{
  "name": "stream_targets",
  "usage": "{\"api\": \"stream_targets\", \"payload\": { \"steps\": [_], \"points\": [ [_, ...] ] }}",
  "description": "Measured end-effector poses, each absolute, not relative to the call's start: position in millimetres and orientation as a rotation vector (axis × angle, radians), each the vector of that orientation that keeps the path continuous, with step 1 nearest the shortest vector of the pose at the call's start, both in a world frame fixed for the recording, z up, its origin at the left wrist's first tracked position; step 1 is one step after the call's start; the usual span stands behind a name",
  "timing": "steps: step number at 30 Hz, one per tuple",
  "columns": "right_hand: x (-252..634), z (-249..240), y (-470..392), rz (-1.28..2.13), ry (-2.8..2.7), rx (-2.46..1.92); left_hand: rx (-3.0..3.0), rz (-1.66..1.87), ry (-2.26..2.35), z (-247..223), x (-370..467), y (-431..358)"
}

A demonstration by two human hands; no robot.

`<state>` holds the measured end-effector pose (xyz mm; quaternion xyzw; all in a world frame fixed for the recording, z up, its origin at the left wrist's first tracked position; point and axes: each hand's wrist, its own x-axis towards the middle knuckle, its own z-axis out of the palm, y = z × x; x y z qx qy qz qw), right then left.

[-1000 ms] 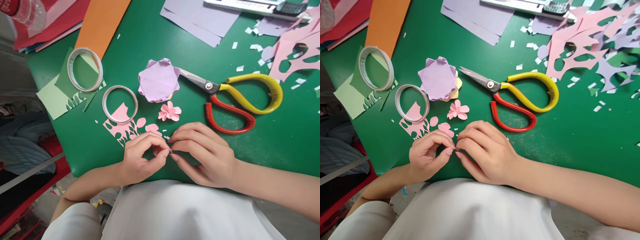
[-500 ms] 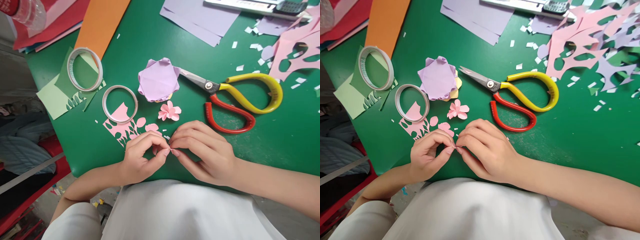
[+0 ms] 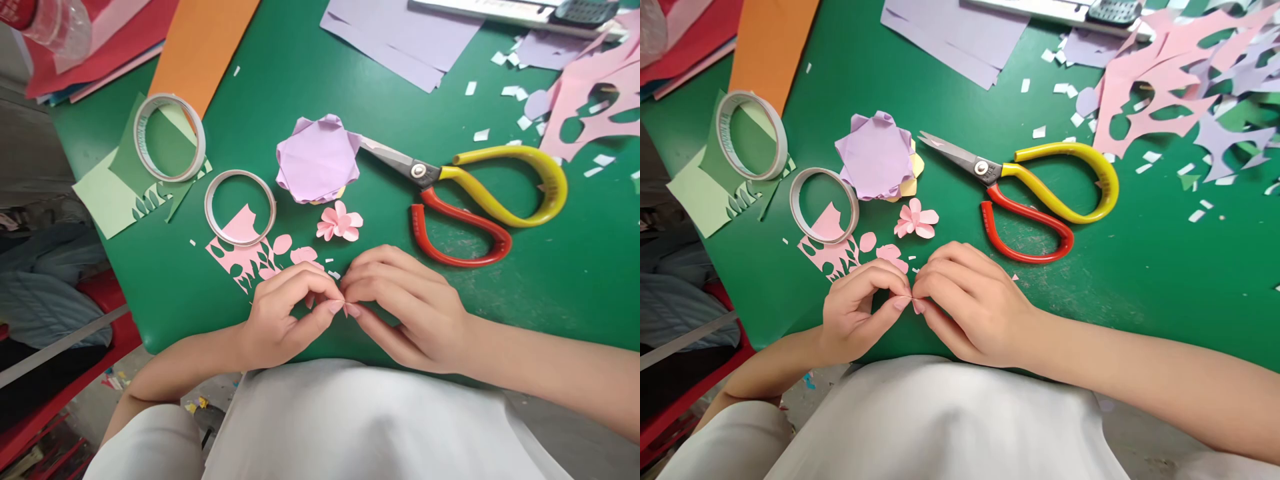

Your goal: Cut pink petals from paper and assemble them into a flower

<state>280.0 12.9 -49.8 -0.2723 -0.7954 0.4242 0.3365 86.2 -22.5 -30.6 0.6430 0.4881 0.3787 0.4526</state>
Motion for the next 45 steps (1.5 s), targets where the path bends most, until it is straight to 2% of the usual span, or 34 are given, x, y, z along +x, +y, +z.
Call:
{"api": "stream_targets", "payload": {
  "steps": [24, 45],
  "points": [
    [279.7, -50.5, 10.0, 0.848, -2.257, -0.744, 1.672, 0.837, 1.243, -30.0, 85.8, -22.1],
    [280.2, -52.2, 12.0, 0.924, -2.228, -0.724, 1.654, 0.809, 1.222, -30.0, 84.9, -22.2]
  ]
}}
